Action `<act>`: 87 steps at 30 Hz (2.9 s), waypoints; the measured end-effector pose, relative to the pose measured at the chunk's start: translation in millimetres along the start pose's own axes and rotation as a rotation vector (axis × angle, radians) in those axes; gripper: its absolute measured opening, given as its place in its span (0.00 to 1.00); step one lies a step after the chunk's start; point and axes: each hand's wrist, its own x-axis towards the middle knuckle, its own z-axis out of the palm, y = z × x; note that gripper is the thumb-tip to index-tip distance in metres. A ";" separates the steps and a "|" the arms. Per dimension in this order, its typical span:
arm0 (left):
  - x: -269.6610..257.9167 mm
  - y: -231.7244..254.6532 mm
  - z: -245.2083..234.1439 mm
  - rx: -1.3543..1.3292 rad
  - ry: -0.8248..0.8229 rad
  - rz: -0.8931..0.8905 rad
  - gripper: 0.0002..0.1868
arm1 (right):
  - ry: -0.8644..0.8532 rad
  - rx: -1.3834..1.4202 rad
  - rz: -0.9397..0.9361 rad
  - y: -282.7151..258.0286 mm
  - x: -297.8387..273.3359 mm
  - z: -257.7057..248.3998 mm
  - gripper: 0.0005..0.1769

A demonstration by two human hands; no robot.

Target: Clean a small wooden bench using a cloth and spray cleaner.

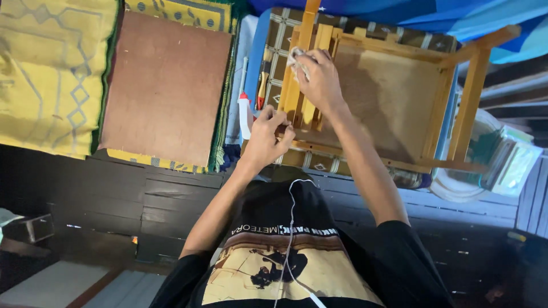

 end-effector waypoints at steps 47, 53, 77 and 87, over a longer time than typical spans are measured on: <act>28.7 7.8 49.9 0.629 -0.118 -0.286 0.32 | 0.133 -0.222 -0.147 125.8 64.7 35.4 0.12; 29.2 12.4 50.4 0.645 -0.112 -0.294 0.32 | 0.319 -0.242 -0.261 104.8 76.7 13.9 0.13; 34.4 0.5 44.5 0.508 -0.187 -0.339 0.31 | -0.111 -0.184 0.045 89.8 56.3 12.0 0.21; 34.8 -5.4 40.8 0.411 -0.285 -0.336 0.30 | -0.316 -0.200 -0.024 75.5 39.7 10.1 0.13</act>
